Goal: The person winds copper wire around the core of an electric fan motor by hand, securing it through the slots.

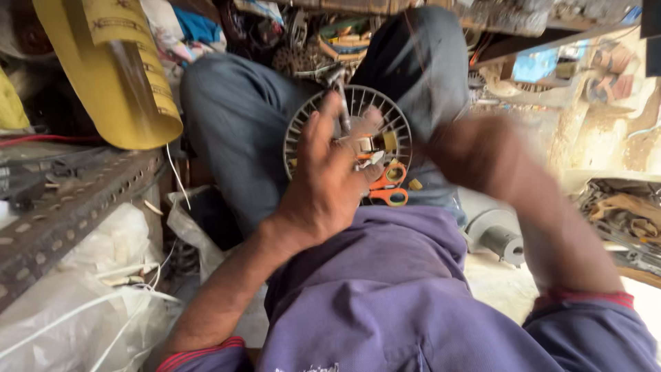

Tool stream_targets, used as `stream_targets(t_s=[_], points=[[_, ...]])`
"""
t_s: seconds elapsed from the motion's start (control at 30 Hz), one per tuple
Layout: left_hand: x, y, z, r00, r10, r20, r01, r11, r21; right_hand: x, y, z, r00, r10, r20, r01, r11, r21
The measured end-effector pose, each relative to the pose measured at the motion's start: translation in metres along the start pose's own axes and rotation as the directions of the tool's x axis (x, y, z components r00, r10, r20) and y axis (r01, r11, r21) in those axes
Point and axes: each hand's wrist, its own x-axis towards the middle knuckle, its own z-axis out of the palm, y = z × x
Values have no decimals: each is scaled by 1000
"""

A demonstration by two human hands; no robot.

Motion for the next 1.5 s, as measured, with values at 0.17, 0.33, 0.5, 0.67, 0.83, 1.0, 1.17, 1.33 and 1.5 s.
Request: stream_targets(t_s=[0.17,0.33,0.5,0.67,0.83,1.0,1.17,1.33,1.5], points=[[13,-17,3,994,-108,-18,97,947,-306,63,35,39,970,181,-159,-152,971,184],[37,-87,21,946,-180,270,172,984,53,62,15,35,988,84,-126,-108,974,-201],[8,-47,1,926,-317,203,377,791,-481,3,-19,21,970,-228,79,229,973,-10],[-3,-6,-2,949,315,35,-316,934,169,32,34,39,983,129,-133,-114,987,113],[25,-44,19,827,-551,110,561,799,-214,71,24,30,883,193,-428,-177,981,77],[32,-83,-8,923,-194,332,262,949,-174,23,-44,28,973,-186,135,207,965,-162],[-5,-6,10,995,100,23,-103,960,259,-8,4,12,925,377,-44,-364,849,-383],[12,-8,3,934,-356,27,213,494,-843,67,29,46,929,259,-262,-187,944,271],[51,-74,-4,837,-281,470,292,955,52,54,-1,31,963,-151,-225,106,974,-202]])
